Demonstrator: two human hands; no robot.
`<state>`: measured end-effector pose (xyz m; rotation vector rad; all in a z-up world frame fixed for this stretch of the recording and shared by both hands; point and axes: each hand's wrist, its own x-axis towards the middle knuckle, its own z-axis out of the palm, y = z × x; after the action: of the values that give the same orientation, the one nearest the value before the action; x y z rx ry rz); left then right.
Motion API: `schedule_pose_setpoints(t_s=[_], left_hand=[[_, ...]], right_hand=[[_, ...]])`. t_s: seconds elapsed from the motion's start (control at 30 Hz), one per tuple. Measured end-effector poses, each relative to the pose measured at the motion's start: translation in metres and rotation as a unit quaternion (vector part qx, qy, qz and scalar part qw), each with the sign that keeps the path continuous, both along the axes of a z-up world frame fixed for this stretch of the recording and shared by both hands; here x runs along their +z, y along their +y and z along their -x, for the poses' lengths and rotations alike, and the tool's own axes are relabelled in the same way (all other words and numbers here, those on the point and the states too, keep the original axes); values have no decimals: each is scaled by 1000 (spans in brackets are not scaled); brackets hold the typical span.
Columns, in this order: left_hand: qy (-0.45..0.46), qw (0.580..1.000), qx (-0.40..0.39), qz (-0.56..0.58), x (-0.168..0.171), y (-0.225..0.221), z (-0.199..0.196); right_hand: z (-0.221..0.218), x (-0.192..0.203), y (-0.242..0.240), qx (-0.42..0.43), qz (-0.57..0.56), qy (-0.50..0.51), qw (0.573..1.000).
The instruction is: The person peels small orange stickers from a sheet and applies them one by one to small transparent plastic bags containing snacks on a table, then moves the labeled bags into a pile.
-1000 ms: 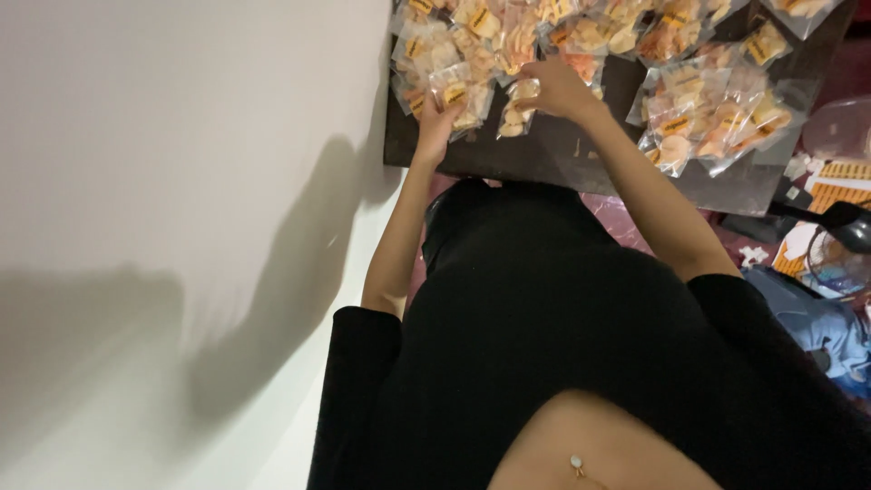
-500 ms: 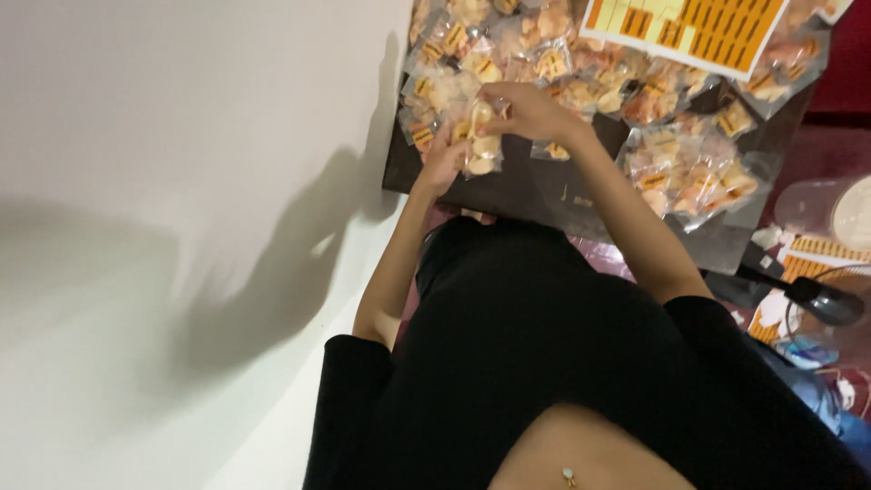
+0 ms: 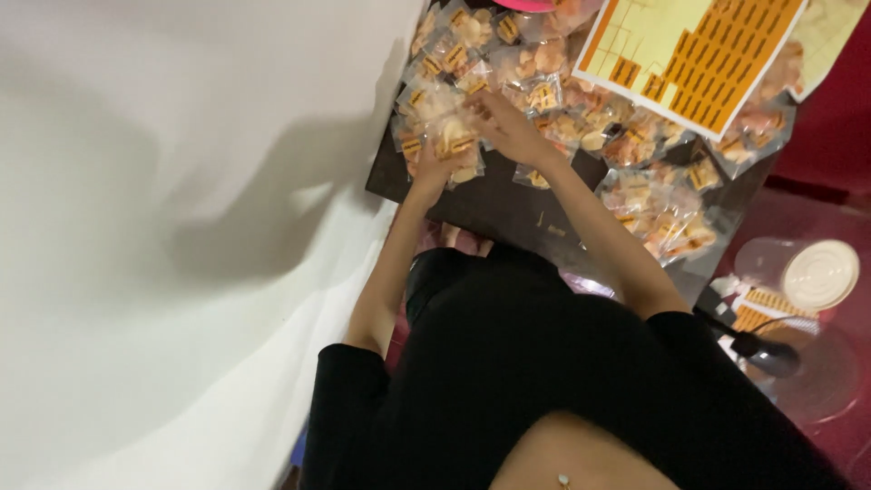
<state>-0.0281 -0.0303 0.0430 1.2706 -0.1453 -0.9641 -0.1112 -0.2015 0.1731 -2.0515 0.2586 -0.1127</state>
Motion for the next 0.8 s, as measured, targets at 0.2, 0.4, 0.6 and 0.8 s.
schedule_pose_setpoints(t_s=[0.2, 0.4, 0.6, 0.8], left_hand=[[-7, 992, 121, 21, 23, 14, 9], [-18, 974, 218, -60, 11, 38, 26], [-33, 970, 242, -18, 29, 10, 21], [23, 961, 80, -262, 52, -36, -24]], right_hand=[[7, -69, -44, 9, 19, -7, 1000], [-13, -111, -38, 107, -1, 170, 980], [-38, -105, -31, 82, 3, 127, 989], [-85, -110, -69, -81, -5, 192, 978]])
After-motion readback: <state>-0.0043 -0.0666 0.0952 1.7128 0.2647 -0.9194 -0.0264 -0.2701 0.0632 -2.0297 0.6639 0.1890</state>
